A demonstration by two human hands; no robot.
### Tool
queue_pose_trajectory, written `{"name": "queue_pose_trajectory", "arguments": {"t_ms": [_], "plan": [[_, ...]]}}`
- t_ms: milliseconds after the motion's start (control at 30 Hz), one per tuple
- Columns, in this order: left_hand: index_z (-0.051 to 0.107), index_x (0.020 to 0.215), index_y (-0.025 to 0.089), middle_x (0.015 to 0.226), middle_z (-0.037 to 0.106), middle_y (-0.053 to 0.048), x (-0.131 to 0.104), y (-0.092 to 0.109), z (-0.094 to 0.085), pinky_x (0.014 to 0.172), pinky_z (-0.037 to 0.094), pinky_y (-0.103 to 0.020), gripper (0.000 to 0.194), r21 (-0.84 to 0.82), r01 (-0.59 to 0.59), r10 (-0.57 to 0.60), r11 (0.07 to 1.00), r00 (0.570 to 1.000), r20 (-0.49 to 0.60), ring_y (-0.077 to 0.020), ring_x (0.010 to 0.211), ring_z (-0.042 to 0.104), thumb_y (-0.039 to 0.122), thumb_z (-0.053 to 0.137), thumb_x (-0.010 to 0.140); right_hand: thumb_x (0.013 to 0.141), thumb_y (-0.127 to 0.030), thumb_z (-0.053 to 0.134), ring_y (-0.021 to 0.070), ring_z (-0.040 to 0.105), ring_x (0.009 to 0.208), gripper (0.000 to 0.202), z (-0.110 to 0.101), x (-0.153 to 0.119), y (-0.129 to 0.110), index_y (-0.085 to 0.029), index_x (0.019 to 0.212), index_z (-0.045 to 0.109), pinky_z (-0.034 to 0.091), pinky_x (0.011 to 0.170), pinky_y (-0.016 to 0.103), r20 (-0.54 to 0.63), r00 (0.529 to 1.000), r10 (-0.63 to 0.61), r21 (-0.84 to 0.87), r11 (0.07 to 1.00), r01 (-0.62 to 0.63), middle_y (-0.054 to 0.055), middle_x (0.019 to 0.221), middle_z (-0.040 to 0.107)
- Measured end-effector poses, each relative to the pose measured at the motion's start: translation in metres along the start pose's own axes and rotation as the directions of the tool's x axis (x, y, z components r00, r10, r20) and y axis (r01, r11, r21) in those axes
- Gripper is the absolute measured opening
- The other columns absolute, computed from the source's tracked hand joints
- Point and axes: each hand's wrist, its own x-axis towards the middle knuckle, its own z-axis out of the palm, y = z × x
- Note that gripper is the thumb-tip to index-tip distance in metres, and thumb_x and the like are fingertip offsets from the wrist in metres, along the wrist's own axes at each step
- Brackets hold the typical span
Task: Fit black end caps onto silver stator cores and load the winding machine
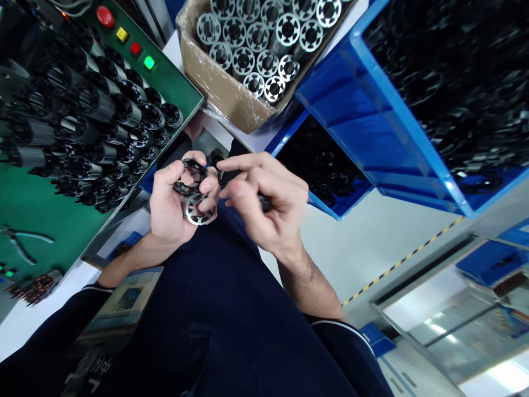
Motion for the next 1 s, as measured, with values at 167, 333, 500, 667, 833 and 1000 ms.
{"name": "queue_pose_trajectory", "arguments": {"t_ms": [167, 333, 500, 667, 833, 1000], "plan": [[0.064, 0.121, 0.027, 0.093, 0.065, 0.0, 0.004, 0.01, 0.007, 0.055, 0.049, -0.025, 0.053, 0.0, -0.031, 0.031, 1.0, 0.996, -0.082, -0.0138, 0.063, 0.064, 0.081, 0.062, 0.121, 0.12, -0.067, 0.064, 0.0336, 0.085, 0.099, 0.031, 0.003, -0.011, -0.005, -0.039, 0.113, 0.074, 0.076, 0.094, 0.06, 0.012, 0.995, 0.098, 0.0, 0.995, -0.098, 0.004, 0.116, 0.086], [0.073, 0.119, 0.026, 0.121, 0.084, -0.011, 0.005, 0.008, 0.017, 0.078, 0.067, -0.034, 0.06, -0.062, -0.123, 0.103, 0.99, 0.96, -0.259, -0.0309, 0.121, 0.087, 0.083, 0.056, 0.123, 0.116, -0.044, 0.082, 0.0379, 0.084, 0.14, 0.01, 0.029, -0.024, 0.018, -0.04, 0.125, 0.082, 0.071, 0.126, 0.067, -0.043, 0.992, -0.122, -0.005, 0.993, 0.122, 0.006, 0.151, 0.083], [0.082, 0.105, 0.03, 0.12, 0.088, -0.007, 0.004, 0.011, 0.024, 0.08, 0.07, -0.035, 0.049, -0.15, -0.151, 0.09, 0.977, 0.932, -0.351, -0.0335, 0.128, 0.086, 0.079, 0.087, 0.108, 0.107, -0.029, 0.096, 0.0316, 0.088, 0.131, 0.013, 0.035, -0.031, 0.039, -0.033, 0.114, 0.086, 0.079, 0.11, 0.054, -0.015, 0.976, -0.219, -0.009, 0.976, 0.219, 0.008, 0.15, 0.088], [0.081, 0.105, 0.026, 0.114, 0.086, -0.009, 0.007, 0.007, 0.028, 0.091, 0.071, -0.037, 0.054, -0.17, -0.107, 0.045, 0.98, 0.942, -0.332, -0.0329, 0.126, 0.087, 0.079, 0.078, 0.115, 0.108, -0.046, 0.098, 0.0297, 0.085, 0.123, 0.043, 0.024, -0.031, 0.045, -0.034, 0.147, 0.084, 0.079, 0.102, 0.048, -0.005, 0.992, -0.128, 0.038, 0.991, 0.128, 0.009, 0.136, 0.086], [0.082, 0.101, 0.025, 0.092, 0.074, -0.007, 0.01, 0.008, 0.029, 0.08, 0.065, -0.035, 0.066, -0.232, -0.079, 0.008, 0.969, 0.956, -0.293, -0.0253, 0.094, 0.082, 0.081, 0.056, 0.125, 0.113, -0.052, 0.093, 0.0274, 0.08, 0.113, 0.061, 0.01, -0.032, 0.048, -0.036, 0.17, 0.078, 0.076, 0.09, 0.043, 0.018, 0.987, -0.161, 0.016, 0.987, 0.161, 0.011, 0.136, 0.083], [0.079, 0.099, 0.021, 0.092, 0.072, -0.005, 0.01, 0.015, 0.032, 0.07, 0.058, -0.03, 0.066, -0.24, -0.111, 0.036, 0.964, 0.954, -0.299, -0.015, 0.07, 0.064, 0.072, 0.051, 0.13, 0.114, -0.041, 0.092, 0.032, 0.084, 0.13, 0.055, 0.0, -0.032, 0.039, -0.041, 0.167, 0.082, 0.077, 0.111, 0.052, 0.203, 0.972, -0.119, -0.11, 0.983, 0.144, 0.009, 0.145, 0.087]]}}
